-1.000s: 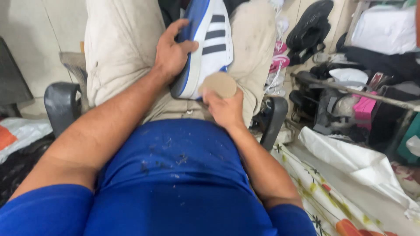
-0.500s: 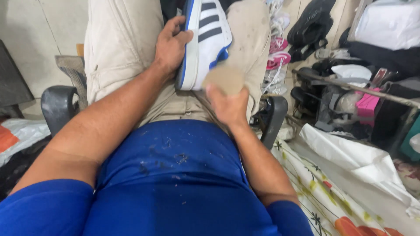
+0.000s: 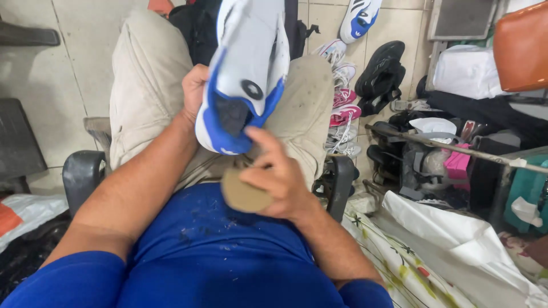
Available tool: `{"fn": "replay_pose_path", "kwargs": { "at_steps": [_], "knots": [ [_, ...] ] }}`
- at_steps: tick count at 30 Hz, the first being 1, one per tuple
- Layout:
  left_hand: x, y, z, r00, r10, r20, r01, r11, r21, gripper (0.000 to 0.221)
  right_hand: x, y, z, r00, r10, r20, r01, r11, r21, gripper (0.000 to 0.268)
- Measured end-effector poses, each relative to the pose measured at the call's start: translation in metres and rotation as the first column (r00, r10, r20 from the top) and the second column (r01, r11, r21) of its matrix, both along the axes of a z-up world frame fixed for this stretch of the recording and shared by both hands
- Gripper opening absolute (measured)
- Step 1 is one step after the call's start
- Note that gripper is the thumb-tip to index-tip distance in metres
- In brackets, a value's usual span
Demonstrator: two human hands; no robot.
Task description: Sanding the sole of a sneaker using a handheld sanding pad to prepare it for repair
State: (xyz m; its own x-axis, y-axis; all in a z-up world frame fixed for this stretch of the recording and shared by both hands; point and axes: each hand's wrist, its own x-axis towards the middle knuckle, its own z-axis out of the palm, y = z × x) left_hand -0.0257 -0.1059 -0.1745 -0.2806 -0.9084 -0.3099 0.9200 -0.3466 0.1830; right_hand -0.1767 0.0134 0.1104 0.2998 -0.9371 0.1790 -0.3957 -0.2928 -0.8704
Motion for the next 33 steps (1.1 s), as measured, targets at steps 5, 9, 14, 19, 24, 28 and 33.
{"fn": "replay_pose_path", "kwargs": {
  "at_steps": [5, 9, 14, 19, 24, 28, 33],
  "knots": [
    [0.031, 0.023, -0.058, 0.988, -0.046, 0.147, 0.047, 0.999, -0.002, 0.049, 0.051, -0.036, 0.008, 0.902, -0.001, -0.431, -0.109, 0.967, -0.231, 0.011],
    [0.081, 0.038, -0.099, 0.956, -0.102, 0.274, 0.104, 0.995, 0.01, 0.047, 0.078, -0.058, 0.01, 0.826, -0.085, -0.557, -0.096, 0.953, -0.287, 0.025],
    [0.143, 0.029, -0.097, 0.899, -0.148, 0.412, 0.159, 0.987, 0.007, 0.045, 0.083, -0.08, 0.017, 0.888, 0.101, -0.448, -0.122, 0.992, -0.018, 0.007],
    [0.182, 0.016, -0.044, 0.824, -0.192, 0.532, 0.218, 0.976, 0.016, 0.042, 0.081, -0.089, 0.016, 0.876, 0.16, -0.455, -0.102, 0.984, 0.148, 0.006],
    [0.175, 0.034, 0.012, 0.721, -0.235, 0.652, 0.262, 0.963, 0.058, 0.04, 0.069, -0.099, 0.012, 0.862, 0.194, -0.468, -0.086, 0.966, 0.242, 0.007],
    [0.203, 0.041, 0.023, 0.628, -0.262, 0.733, 0.286, 0.953, 0.095, 0.038, 0.06, -0.094, 0.005, 0.88, 0.098, -0.466, -0.033, 0.989, 0.147, 0.005],
    [0.238, 0.046, 0.028, 0.503, -0.287, 0.815, 0.31, 0.94, 0.14, 0.035, 0.041, -0.093, -0.01, 0.877, -0.032, -0.48, 0.055, 0.998, 0.034, 0.009]
  ]
}}
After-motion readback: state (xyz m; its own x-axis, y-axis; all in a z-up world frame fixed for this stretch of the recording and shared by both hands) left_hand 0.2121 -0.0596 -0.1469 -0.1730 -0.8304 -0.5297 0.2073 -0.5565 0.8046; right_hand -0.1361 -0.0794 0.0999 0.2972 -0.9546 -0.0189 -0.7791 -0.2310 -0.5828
